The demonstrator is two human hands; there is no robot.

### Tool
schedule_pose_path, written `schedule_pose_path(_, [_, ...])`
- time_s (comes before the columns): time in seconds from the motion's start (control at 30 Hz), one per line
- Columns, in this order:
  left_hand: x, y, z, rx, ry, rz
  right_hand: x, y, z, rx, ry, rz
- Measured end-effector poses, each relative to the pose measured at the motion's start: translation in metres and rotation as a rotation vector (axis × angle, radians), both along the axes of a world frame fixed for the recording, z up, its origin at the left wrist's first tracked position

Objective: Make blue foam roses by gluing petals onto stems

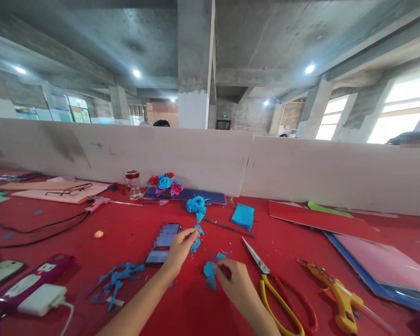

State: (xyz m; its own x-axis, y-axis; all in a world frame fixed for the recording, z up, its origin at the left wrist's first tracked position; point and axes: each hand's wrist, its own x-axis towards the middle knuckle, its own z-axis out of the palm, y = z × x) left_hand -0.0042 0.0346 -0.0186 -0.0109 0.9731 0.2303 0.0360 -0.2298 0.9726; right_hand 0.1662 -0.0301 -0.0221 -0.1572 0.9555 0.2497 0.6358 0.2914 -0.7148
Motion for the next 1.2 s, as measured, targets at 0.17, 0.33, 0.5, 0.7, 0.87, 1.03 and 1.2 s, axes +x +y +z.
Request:
schedule_pose_path(0.17, [0.001, -0.001, 0.003, 0.001, 0.010, -0.001, 0.004, 0.004, 0.008, 0.138, 0.333, -0.195])
schedule_pose_path(0.33, [0.004, -0.006, 0.006, -0.004, 0.020, -0.080, -0.014, 0.023, 0.020, -0.077, 0.668, -0.035])
schedule_pose_path(0.5, [0.005, -0.008, 0.008, 0.013, 0.023, -0.124, -0.022, 0.040, 0.022, -0.323, 0.554, 0.158])
schedule_pose_path(0.7, [0.003, -0.004, 0.005, -0.019, 0.010, -0.072, 0.006, 0.040, 0.025, -0.024, 1.087, 0.113])
schedule_pose_path(0.87, [0.003, -0.004, 0.005, -0.009, -0.010, -0.059, 0.015, 0.036, 0.036, -0.053, 1.289, 0.127])
schedule_pose_path(1.03, [0.002, -0.005, 0.009, -0.007, -0.037, -0.015, 0.033, 0.031, 0.047, 0.037, 0.914, -0.231])
schedule_pose_path(1.2, [0.000, -0.004, 0.008, -0.016, -0.101, 0.010, 0.086, -0.022, 0.035, 0.110, 0.257, -0.408])
